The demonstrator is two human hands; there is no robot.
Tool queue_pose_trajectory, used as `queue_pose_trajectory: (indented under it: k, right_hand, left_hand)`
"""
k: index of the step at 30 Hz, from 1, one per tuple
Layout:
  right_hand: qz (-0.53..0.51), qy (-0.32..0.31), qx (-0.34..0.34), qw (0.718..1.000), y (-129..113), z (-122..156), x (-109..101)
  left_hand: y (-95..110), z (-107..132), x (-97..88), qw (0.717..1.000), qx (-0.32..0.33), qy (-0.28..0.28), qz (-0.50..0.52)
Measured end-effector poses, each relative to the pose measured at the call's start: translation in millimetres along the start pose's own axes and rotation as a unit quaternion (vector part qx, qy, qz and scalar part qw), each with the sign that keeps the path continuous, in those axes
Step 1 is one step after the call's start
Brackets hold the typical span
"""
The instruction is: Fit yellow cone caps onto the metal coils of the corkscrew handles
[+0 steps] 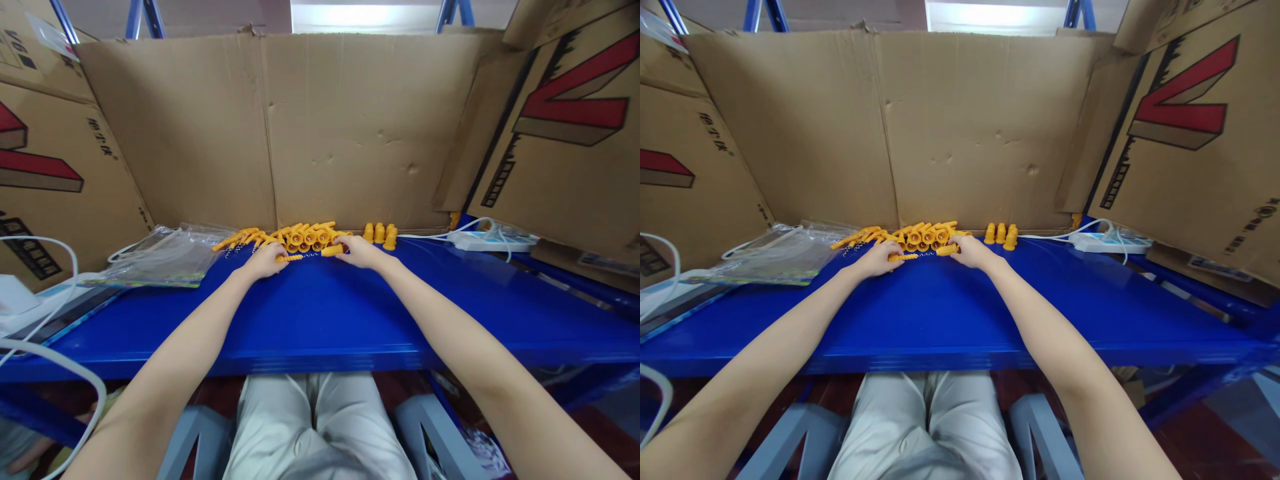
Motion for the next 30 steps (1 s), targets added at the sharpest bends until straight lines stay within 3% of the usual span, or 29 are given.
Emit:
queue_pose_trajectory:
  k: [7,12,21,30]
  right_hand:
    - [-0.033,0.025,-0.034,0.999,-17,-6,5]
    - [-0.044,0.006,-0.044,0.998,-26,-8,11]
    - [0.065,-0.023,0.016,0.997,-6,1,-4]
    - [-0.097,0.039,-0.016,0.994,-16,-7,11]
  left_hand:
    - [14,5,-4.6,1.000,0.017,0.018,0.006]
    - [26,7,-3.3,0.998,0.046,0.024,0.020]
    - [15,4,-9.7,0.999,0.015,0.029,0.028]
    - [27,8,-14.1,0.996,0.039,0.051,0.059]
Point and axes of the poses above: each hand's wrist, its own z-axis away from the middle knuckle, its own x-axis out of the palm, y = z × x, the point moved 10 cm from there along -z, towards the middle knuckle, and after that the axes turned 14 degrees about -x, right-handed, at the moved point
